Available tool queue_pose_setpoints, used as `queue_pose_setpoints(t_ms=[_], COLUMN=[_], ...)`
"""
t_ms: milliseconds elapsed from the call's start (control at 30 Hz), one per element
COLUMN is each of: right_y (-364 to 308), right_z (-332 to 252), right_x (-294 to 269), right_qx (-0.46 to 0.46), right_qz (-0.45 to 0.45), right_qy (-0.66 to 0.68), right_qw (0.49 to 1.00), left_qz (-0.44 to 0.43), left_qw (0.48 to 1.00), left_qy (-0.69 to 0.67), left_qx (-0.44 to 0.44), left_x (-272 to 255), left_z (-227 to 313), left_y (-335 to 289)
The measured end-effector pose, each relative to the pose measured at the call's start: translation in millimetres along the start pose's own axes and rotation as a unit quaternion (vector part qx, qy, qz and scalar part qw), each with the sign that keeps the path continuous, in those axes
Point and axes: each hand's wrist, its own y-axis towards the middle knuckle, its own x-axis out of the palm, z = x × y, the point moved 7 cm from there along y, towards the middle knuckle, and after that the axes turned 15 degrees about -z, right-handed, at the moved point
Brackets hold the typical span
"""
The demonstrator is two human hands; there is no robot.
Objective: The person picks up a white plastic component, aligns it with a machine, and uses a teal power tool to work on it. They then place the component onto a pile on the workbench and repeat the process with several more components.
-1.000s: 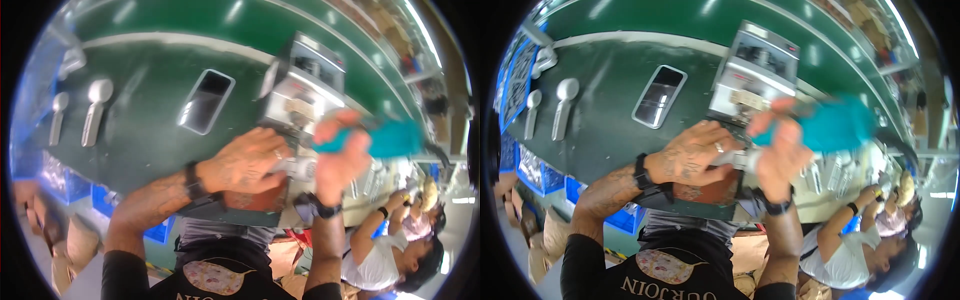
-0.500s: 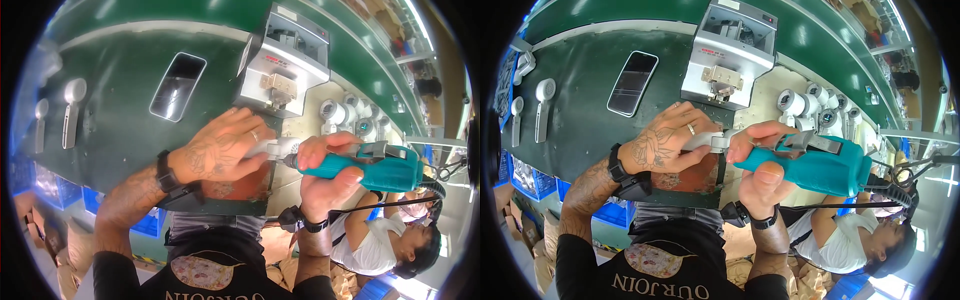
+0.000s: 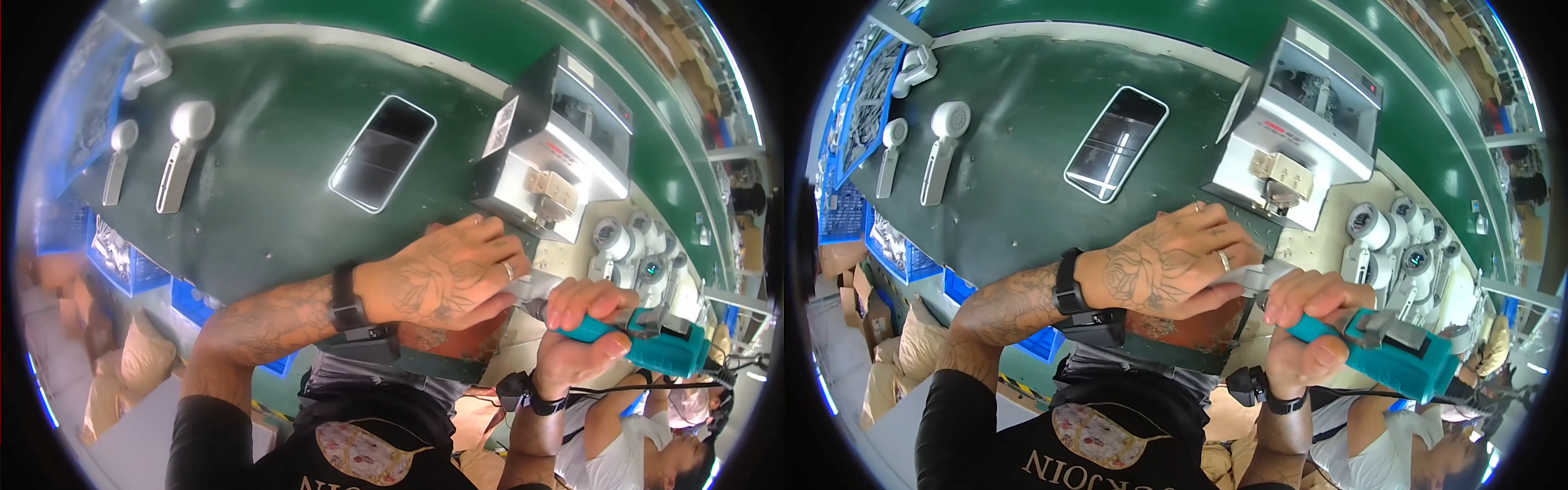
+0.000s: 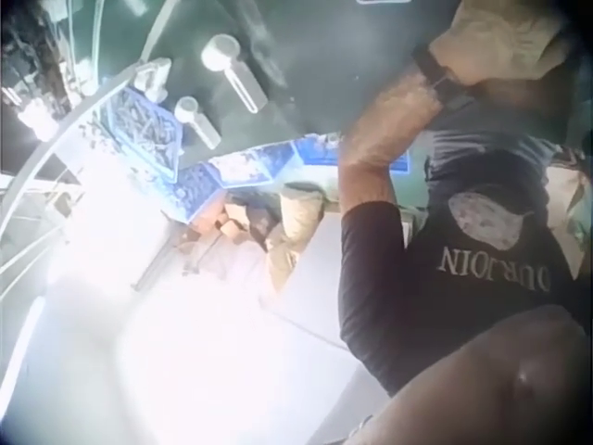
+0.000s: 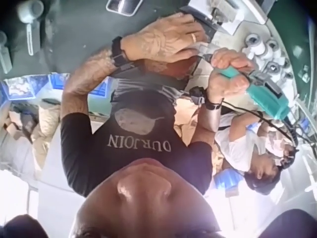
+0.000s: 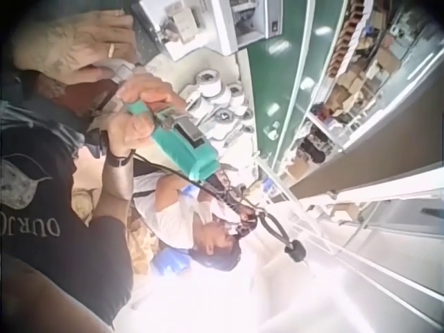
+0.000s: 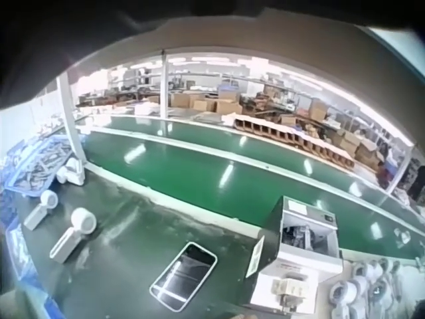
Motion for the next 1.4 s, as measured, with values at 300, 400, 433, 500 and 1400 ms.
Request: queue_pose_setpoints(t_ms=[300,400,433,500,1400], right_y=[-4,-20,-28,-42,-140], right_z=[-4,-24,-39,-69,-73], right_x=[2,2,-2,-10,-68], right_qx=[0.006,-0.009,-0.04,-0.125,-0.034], right_qz=[0.034,0.056,0.078,0.049,0.127], right_qy=[0.001,0.055,0.074,0.087,-0.033], right_qw=[0.999,0.997,0.993,0.987,0.991], left_qz=[0.023,0.006,0.006,0.014,0.094], left_qw=[0.999,0.985,0.984,0.992,0.989], left_qy=[0.031,0.123,0.127,0.092,-0.012], left_qx=[0.029,0.123,0.123,0.086,0.11], left_x=[0,6,6,-6,128], left_z=[2,27,35,44,51], left_y=[-3,-14,-22,-39,154])
